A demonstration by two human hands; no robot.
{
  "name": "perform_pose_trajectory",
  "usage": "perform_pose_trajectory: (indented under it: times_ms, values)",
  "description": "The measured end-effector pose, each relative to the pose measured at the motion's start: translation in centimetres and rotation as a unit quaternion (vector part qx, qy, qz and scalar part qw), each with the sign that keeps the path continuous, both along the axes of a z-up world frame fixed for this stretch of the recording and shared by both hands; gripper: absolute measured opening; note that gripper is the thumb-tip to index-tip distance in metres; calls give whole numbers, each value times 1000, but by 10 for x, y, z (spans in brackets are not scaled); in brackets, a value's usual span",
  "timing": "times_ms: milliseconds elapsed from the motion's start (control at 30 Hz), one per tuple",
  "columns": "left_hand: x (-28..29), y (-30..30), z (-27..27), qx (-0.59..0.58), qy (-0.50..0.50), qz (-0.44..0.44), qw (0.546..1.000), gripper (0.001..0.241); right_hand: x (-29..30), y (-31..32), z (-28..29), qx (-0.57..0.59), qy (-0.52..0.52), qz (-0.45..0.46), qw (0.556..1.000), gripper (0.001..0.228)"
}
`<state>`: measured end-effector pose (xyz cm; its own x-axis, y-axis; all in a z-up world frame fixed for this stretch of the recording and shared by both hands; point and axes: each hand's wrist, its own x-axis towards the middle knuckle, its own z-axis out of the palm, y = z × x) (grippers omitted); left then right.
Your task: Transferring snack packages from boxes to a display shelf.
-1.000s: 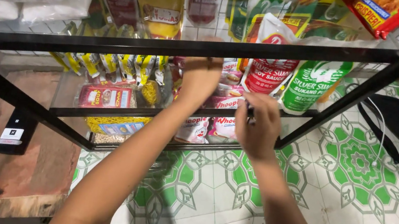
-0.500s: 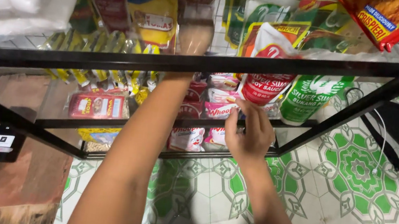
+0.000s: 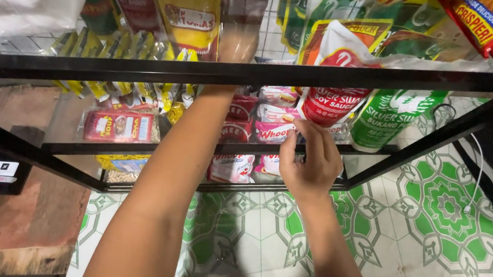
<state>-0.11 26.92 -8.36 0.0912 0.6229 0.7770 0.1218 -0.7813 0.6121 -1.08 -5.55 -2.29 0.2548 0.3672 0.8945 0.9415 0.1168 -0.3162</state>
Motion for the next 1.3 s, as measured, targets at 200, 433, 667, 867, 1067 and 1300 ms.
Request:
perform_pose_trajectory:
  times_ms: [200, 433, 667, 867, 1067, 1300]
  values:
    - [3, 5, 5, -9, -19, -39, 999, 34, 1, 0, 0, -6, -5, 1, 1000, 19]
    - [38, 67, -39, -16, -46, -79, 996, 34, -4, 2, 2, -10, -1, -15, 1000, 17]
    - [38, 22, 5, 49, 197, 101, 974, 62, -4, 2, 3, -9, 2, -7, 1000, 15]
    - [10, -24, 5, -40, 186, 131, 973, 31, -9, -4, 6, -9, -7, -6, 1000, 15]
    - [-84, -133, 33, 13, 272, -43, 961, 23, -19, -15, 17, 28, -56, 44, 997, 11]
    - [-183, -197, 76, -150, 239, -62, 957, 30, -37, -13, 40, -113, 25, 107, 988, 13]
